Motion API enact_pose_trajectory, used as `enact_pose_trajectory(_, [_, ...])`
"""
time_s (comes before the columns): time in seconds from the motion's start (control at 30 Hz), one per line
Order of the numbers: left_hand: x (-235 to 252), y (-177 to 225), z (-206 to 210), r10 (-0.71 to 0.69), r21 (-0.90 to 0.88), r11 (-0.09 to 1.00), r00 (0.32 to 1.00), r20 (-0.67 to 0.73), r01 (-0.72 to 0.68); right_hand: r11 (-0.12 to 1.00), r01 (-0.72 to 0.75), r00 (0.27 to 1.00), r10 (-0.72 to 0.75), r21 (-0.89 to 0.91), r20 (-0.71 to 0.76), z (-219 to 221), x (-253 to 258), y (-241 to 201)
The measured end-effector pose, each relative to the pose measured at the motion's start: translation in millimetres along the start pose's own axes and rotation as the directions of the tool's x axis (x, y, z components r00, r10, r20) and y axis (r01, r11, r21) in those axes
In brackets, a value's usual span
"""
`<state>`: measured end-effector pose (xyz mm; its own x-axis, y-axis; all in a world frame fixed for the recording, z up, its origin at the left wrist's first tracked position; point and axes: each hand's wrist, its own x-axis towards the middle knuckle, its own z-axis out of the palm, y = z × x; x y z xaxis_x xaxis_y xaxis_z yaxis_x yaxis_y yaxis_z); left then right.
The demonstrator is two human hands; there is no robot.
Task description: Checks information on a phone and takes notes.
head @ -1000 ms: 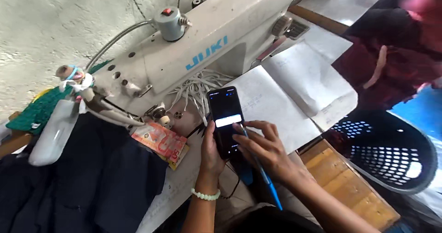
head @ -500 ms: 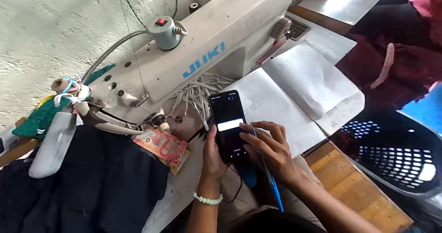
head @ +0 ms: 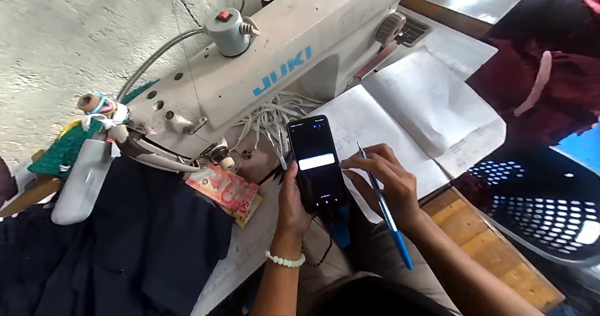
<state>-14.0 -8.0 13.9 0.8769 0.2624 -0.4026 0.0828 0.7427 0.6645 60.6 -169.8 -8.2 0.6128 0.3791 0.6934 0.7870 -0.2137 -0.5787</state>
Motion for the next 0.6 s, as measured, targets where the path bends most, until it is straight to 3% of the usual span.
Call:
enact_pose_trajectory(0.2, [2.8, -1.6, -5.4, -0.010, -0.011, 1.000, 0.999, 0.048, 0.011, 0.994, 0.061, 0.988, -0.073, 0.090, 0.135, -10.9, -20.6, -14.2])
enact_pose_trajectory(0.6, [0.4, 0.0, -1.1, -0.004, -0.007, 1.000, 1.000, 0.020, 0.004, 1.000, 0.023, 0.998, -0.023, 0.004, 0.061, -4.1, -10.4, -8.3])
